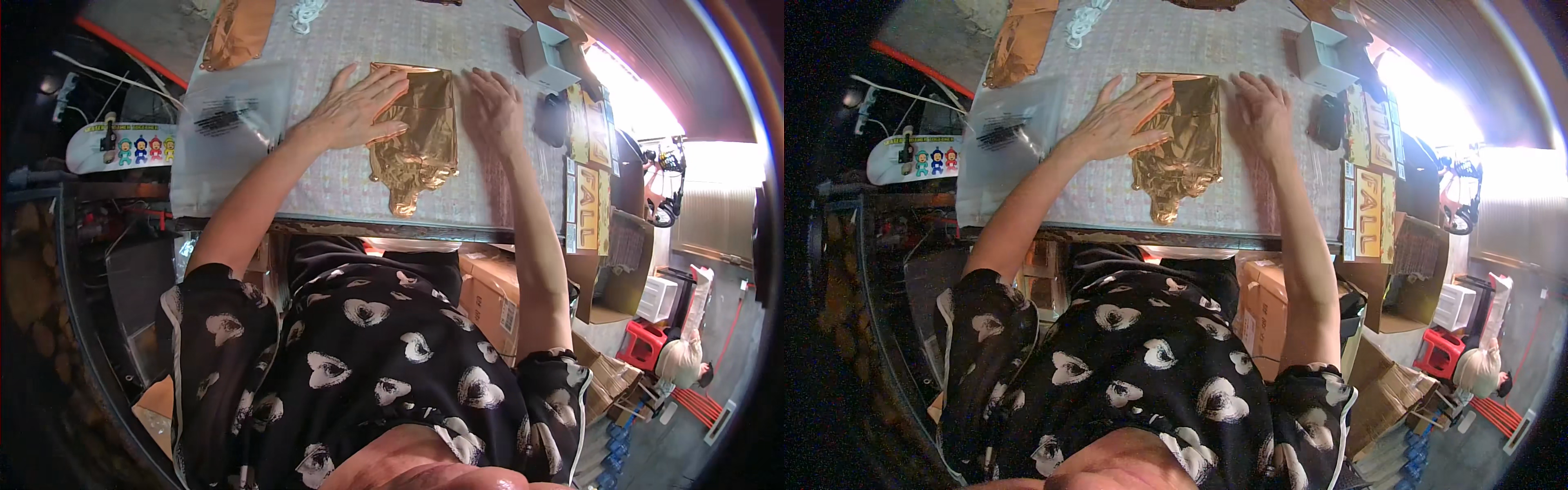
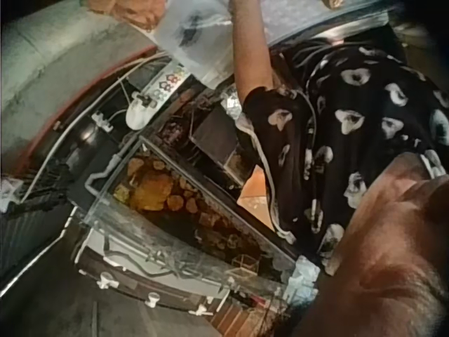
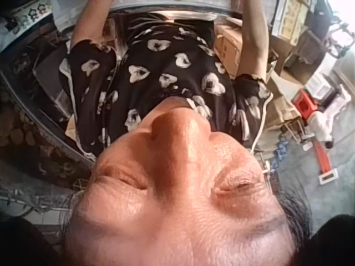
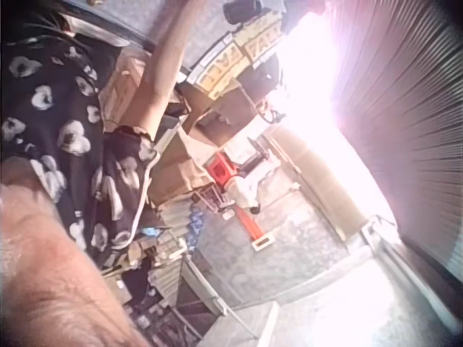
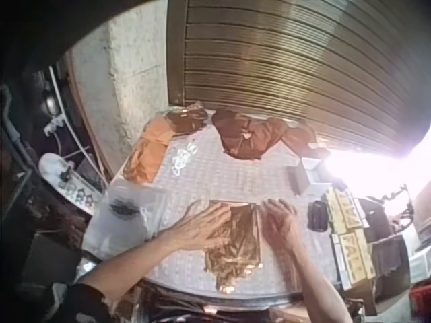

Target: Folding and organizing gold-colored foil balloons at a workbench.

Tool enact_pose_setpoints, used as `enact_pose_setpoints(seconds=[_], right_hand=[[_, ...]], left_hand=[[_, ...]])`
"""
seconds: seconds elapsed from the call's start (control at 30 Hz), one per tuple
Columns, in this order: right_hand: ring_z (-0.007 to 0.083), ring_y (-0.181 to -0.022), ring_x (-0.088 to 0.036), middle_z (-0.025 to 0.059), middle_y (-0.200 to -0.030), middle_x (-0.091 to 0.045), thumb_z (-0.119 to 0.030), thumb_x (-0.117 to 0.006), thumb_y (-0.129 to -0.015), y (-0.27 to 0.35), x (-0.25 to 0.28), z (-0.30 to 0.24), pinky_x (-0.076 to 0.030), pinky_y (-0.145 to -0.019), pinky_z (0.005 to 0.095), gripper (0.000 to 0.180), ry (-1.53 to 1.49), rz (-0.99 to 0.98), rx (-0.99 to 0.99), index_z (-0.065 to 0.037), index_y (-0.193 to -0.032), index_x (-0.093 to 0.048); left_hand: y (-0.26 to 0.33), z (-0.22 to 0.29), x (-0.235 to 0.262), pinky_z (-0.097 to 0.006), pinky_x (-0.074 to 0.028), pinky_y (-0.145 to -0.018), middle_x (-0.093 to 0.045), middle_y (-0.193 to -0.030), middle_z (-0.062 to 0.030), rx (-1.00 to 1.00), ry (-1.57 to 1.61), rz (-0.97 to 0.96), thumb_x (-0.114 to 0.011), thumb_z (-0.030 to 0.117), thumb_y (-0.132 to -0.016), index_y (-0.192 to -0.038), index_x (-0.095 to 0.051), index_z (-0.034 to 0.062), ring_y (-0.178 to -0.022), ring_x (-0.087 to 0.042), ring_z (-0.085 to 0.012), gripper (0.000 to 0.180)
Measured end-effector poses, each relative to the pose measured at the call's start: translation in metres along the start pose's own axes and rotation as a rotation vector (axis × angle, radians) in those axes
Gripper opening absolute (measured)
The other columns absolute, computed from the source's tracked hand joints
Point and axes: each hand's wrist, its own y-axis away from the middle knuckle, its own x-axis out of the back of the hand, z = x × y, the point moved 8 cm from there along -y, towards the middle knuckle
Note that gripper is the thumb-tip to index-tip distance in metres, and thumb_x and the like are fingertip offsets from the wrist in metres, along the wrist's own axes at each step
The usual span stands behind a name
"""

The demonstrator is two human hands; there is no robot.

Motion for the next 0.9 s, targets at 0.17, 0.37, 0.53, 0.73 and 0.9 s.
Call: enact_pose_setpoints(seconds=[0.17,0.37,0.53,0.73,0.9], right_hand=[[0.0283,-0.109,-0.063,0.0066,-0.112,-0.072,-0.002,-0.072,-0.084,0.023,0.012,-0.057,-0.048,-0.091,0.0433,0.032,-0.205,-0.09,0.254,-0.015,-0.113,-0.077],[0.0265,-0.11,-0.064,0.0032,-0.115,-0.072,0.002,-0.07,-0.085,0.038,0.006,-0.049,-0.047,-0.097,0.0392,0.033,-0.099,-0.13,0.294,-0.015,-0.111,-0.079],[0.0253,-0.111,-0.063,0.0027,-0.116,-0.073,0.001,-0.069,-0.087,0.039,0.004,-0.038,-0.046,-0.1,0.039,0.032,-0.192,-0.144,0.212,-0.016,-0.112,-0.079],[0.0222,-0.112,-0.062,-0.0012,-0.115,-0.074,0.002,-0.068,-0.088,0.039,0.008,-0.042,-0.036,-0.105,0.0403,0.032,-0.167,-0.128,0.152,-0.018,-0.111,-0.079],[0.0216,-0.113,-0.061,-0.0026,-0.115,-0.074,-0.001,-0.068,-0.089,0.04,0.008,-0.044,-0.034,-0.106,0.0412,0.03,-0.133,-0.133,0.143,-0.018,-0.111,-0.079]], left_hand=[[0.002,0.002,0.004,-0.055,-0.004,-0.126,-0.025,-0.171,-0.0056,0.007,-0.036,-0.001,-0.046,0.065,-0.101,-0.165,-0.024,0.0178,-0.159,-0.017,-0.0214,0.083],[0.0,-0.003,-0.001,-0.055,-0.003,-0.127,-0.025,-0.171,-0.0021,0.032,-0.017,-0.002,-0.037,0.057,-0.107,-0.165,-0.025,0.0194,-0.158,-0.018,-0.0196,0.069],[-0.008,-0.019,-0.001,-0.054,-0.004,-0.126,-0.029,-0.17,0.0016,0.076,0.249,-0.054,-0.028,0.05,-0.111,-0.16,-0.037,0.0179,-0.158,-0.02,-0.0182,0.06],[-0.015,-0.034,0.009,-0.053,-0.014,-0.125,-0.046,-0.16,0.0,0.023,0.496,-0.002,-0.043,0.034,-0.111,-0.15,-0.053,0.0143,-0.152,-0.034,-0.0203,0.046],[0.014,-0.046,0.042,-0.041,-0.038,-0.117,-0.063,-0.143,-0.0053,-0.036,0.774,0.195,-0.065,0.015,-0.1,-0.132,-0.068,0.0064,-0.136,-0.055,-0.0231,0.033]])
